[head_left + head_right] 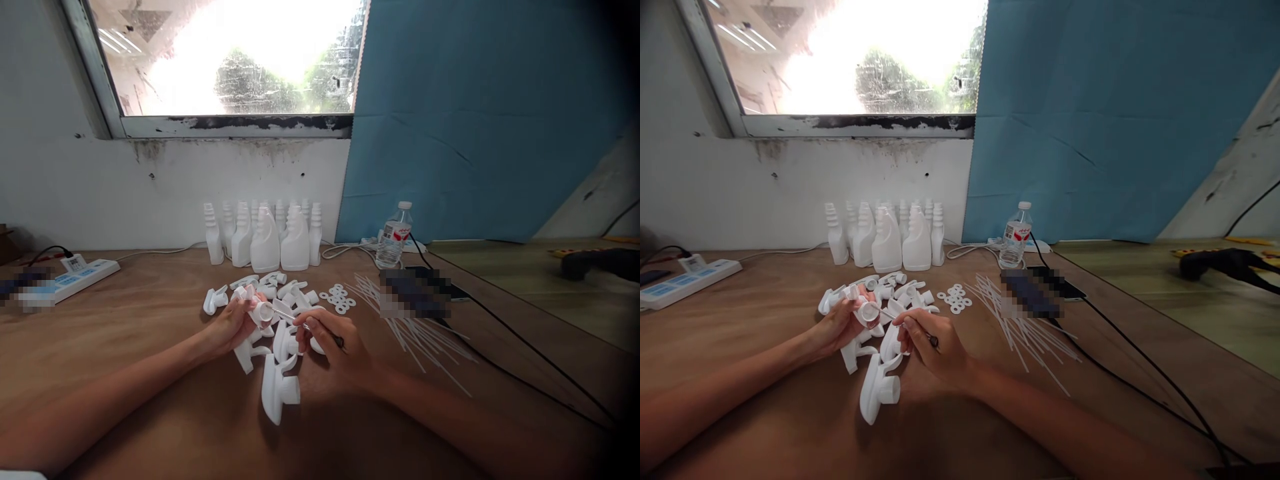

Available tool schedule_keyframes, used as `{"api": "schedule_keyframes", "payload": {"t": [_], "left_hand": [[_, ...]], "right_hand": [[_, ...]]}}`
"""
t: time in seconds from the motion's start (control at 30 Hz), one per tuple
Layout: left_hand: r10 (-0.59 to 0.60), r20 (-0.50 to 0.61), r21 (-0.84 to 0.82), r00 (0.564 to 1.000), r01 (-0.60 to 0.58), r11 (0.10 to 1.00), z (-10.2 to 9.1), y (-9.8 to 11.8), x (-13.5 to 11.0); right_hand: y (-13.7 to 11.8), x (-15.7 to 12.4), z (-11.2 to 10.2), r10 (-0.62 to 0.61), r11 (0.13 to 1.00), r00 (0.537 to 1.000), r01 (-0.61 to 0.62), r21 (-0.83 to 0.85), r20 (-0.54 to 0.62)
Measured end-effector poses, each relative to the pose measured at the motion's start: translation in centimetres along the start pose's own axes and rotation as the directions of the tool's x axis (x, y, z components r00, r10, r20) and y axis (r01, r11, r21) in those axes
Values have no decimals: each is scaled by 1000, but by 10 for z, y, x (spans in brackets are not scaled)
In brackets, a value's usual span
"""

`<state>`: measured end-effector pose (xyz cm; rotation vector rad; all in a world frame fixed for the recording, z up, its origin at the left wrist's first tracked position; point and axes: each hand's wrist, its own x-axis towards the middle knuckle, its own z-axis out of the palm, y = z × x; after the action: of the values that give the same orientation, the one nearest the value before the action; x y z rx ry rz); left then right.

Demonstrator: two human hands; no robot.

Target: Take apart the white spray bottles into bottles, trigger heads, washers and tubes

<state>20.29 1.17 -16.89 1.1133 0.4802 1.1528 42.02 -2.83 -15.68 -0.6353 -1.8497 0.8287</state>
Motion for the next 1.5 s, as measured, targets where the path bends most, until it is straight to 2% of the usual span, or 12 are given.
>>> {"api": "schedule_keyframes", "payload": {"t": [0.1,0.17,0.3,0.47,0.67,0.9,1.03,1.17,1.27,1.37,1.43,1.5], "left_hand": [[-45,19,-35,999,45,998,-2,0,-1],[-60,30,-12,998,60,998,-2,1,-2],[-79,10,69,997,78,995,2,1,-1],[-151,-5,118,989,150,982,6,4,-1],[-149,-19,133,989,150,980,9,6,0],[-203,-9,116,979,203,972,12,8,1],[-214,-22,115,977,215,970,11,9,2],[-207,-48,129,977,212,969,10,9,3],[-202,-60,142,978,209,968,9,7,4],[-199,-51,158,979,204,966,9,6,4],[-190,-42,164,981,195,967,9,5,4],[-181,-40,170,983,185,968,10,5,4]], "right_hand": [[-5,1,-2,32,996,999,-33,78,20],[-9,5,-7,98,979,994,-106,172,56],[-14,15,-17,232,905,965,-261,337,125],[-6,22,-21,312,798,926,-376,472,211],[4,24,-18,341,742,908,-419,524,244],[18,23,-17,429,552,855,-504,665,291],[20,23,-17,428,536,849,-515,669,311],[20,24,-19,417,634,852,-521,571,315],[17,27,-24,399,806,878,-473,356,265],[9,28,-27,299,950,937,-310,33,178],[3,27,-25,198,970,968,-170,-174,156],[-2,25,-19,118,934,975,-44,-356,188]]}}
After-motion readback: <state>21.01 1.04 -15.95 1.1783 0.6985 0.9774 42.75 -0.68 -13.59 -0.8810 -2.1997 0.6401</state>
